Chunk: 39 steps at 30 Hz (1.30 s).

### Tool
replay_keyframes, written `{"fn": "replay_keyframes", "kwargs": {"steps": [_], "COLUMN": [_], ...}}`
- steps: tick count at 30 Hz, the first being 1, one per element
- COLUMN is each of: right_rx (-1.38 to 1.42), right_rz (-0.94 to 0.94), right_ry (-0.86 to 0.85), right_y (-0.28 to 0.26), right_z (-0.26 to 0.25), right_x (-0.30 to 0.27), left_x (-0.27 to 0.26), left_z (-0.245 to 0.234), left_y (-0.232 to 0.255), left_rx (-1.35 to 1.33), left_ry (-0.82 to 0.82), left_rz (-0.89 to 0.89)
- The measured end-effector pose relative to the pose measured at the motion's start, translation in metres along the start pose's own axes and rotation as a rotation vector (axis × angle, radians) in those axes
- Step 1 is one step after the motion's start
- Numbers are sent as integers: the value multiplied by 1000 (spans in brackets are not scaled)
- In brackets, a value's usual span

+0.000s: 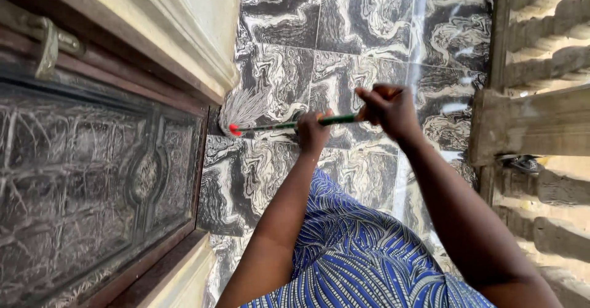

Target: The person dips a mop into a bucket of soapy water, wrings it out by hand, and then uses it to scrub the tiled balcony floor.

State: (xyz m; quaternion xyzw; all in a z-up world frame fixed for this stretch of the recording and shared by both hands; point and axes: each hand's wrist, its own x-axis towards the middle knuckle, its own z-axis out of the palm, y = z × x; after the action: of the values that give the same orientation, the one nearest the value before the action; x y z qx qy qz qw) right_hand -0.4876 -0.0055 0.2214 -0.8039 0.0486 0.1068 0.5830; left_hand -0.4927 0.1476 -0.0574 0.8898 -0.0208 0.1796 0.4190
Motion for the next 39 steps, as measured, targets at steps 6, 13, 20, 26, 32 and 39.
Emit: {"fn": "replay_keyframes", "kwargs": {"steps": [6, 13, 20, 26, 32, 39], "right_rx": [-6, -236, -595, -573, -316, 25], "right_rz": [-70, -283, -458, -335, -205, -281], "right_ry": [-7, 212, 311, 297, 230, 290], "right_y": [12, -10, -12, -66, -120, -106], "right_z": [33, -5, 43, 61, 95, 129], "right_x": [-39, -70, -64, -41, -28, -10], "left_x": [-32, -10, 29, 48, 67, 54], "left_z": [-13, 35, 37, -20, -85, -167], "left_y": [-1, 57, 28, 26, 5, -20], "left_rx": [27, -192, -328, -389, -410, -347], "left_ry": [135, 67, -298, -386, -578, -717], "left_rz": [-201, 21, 137, 5, 42, -170]}}
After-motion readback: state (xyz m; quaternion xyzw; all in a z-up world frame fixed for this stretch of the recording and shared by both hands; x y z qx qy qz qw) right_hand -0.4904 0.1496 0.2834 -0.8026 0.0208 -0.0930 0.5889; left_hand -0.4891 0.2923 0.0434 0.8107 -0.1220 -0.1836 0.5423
